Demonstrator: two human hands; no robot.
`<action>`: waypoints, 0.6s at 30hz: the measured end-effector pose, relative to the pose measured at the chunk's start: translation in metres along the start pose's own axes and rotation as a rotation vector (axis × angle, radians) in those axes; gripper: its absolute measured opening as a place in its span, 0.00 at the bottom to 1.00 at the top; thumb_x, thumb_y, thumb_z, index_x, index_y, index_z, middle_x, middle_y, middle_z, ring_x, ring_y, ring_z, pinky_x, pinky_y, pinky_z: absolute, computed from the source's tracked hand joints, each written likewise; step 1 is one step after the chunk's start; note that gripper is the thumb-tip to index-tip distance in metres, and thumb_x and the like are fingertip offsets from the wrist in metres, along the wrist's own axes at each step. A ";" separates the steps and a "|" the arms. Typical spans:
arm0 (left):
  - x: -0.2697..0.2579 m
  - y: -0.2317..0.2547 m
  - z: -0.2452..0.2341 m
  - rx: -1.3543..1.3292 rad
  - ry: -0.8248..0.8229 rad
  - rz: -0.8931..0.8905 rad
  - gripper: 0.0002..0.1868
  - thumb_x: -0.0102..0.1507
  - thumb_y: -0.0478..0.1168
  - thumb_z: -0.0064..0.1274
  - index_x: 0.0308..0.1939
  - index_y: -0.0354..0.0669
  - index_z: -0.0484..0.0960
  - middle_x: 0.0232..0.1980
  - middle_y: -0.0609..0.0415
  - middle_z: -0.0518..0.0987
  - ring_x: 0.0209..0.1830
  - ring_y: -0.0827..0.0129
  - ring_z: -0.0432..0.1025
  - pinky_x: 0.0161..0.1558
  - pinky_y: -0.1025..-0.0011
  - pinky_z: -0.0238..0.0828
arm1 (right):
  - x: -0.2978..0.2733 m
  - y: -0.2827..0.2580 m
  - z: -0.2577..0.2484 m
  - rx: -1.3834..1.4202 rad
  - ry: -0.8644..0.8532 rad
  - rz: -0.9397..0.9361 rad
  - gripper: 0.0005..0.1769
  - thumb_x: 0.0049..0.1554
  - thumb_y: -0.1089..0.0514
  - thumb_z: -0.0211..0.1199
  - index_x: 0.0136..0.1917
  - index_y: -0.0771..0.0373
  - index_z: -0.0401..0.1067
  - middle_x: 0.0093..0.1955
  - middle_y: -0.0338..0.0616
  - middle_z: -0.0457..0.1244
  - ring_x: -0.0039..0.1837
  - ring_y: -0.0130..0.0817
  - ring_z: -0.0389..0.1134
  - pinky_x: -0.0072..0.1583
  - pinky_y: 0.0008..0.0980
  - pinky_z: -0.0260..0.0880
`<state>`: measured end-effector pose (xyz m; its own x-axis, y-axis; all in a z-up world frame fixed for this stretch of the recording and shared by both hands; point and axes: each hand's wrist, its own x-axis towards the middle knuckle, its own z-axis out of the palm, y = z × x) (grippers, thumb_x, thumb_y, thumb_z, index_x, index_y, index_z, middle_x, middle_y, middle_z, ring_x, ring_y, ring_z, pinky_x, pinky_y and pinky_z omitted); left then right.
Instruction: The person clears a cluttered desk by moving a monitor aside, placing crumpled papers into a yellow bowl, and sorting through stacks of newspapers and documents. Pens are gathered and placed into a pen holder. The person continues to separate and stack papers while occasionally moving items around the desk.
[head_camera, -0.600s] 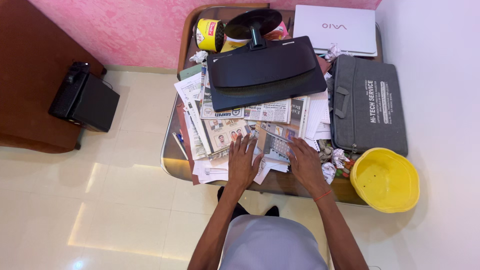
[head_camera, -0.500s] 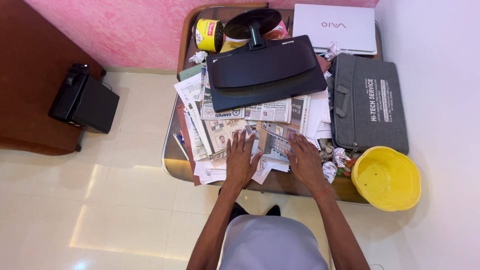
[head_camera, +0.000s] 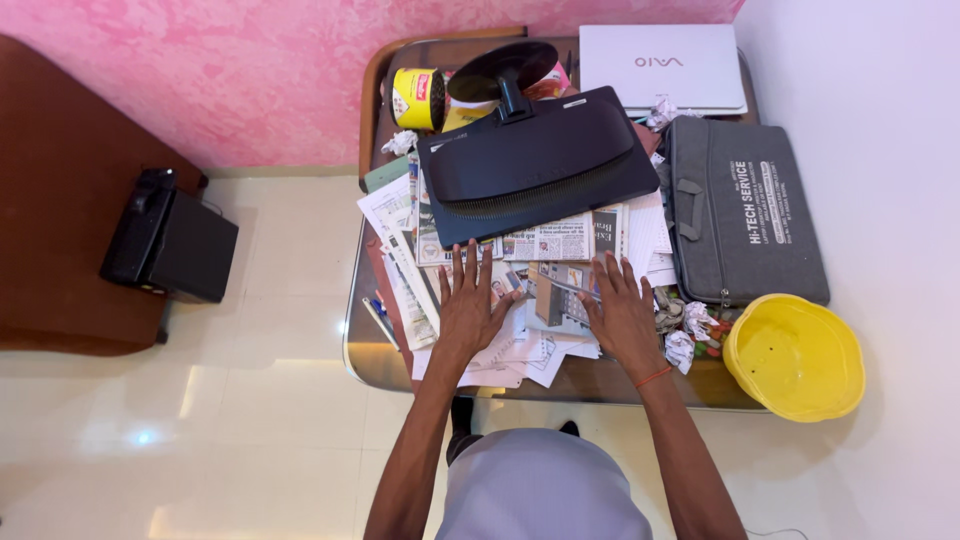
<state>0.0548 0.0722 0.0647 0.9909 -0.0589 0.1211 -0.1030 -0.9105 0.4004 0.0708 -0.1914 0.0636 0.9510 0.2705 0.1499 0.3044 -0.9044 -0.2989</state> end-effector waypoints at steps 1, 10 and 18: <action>0.004 -0.002 -0.001 -0.004 -0.009 0.004 0.47 0.67 0.64 0.47 0.79 0.39 0.50 0.83 0.39 0.43 0.84 0.42 0.34 0.75 0.40 0.30 | 0.002 0.000 0.000 -0.004 0.002 0.004 0.36 0.64 0.41 0.50 0.78 0.62 0.56 0.82 0.56 0.48 0.82 0.56 0.47 0.74 0.63 0.48; 0.029 -0.002 -0.007 -0.016 -0.163 0.046 0.46 0.67 0.64 0.45 0.81 0.47 0.48 0.83 0.41 0.45 0.83 0.45 0.38 0.76 0.46 0.39 | 0.012 -0.012 -0.004 0.031 0.048 0.010 0.34 0.62 0.45 0.55 0.76 0.63 0.59 0.81 0.58 0.49 0.80 0.58 0.51 0.72 0.60 0.53; 0.033 -0.001 -0.015 -0.078 -0.191 0.105 0.47 0.64 0.58 0.54 0.80 0.47 0.50 0.82 0.39 0.49 0.80 0.43 0.48 0.74 0.49 0.50 | 0.014 -0.021 -0.002 0.078 0.038 0.040 0.33 0.58 0.49 0.62 0.72 0.64 0.64 0.78 0.57 0.54 0.76 0.53 0.56 0.70 0.51 0.58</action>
<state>0.0865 0.0772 0.0823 0.9720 -0.2347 -0.0056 -0.2054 -0.8615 0.4643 0.0776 -0.1692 0.0739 0.9601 0.2205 0.1719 0.2710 -0.8856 -0.3773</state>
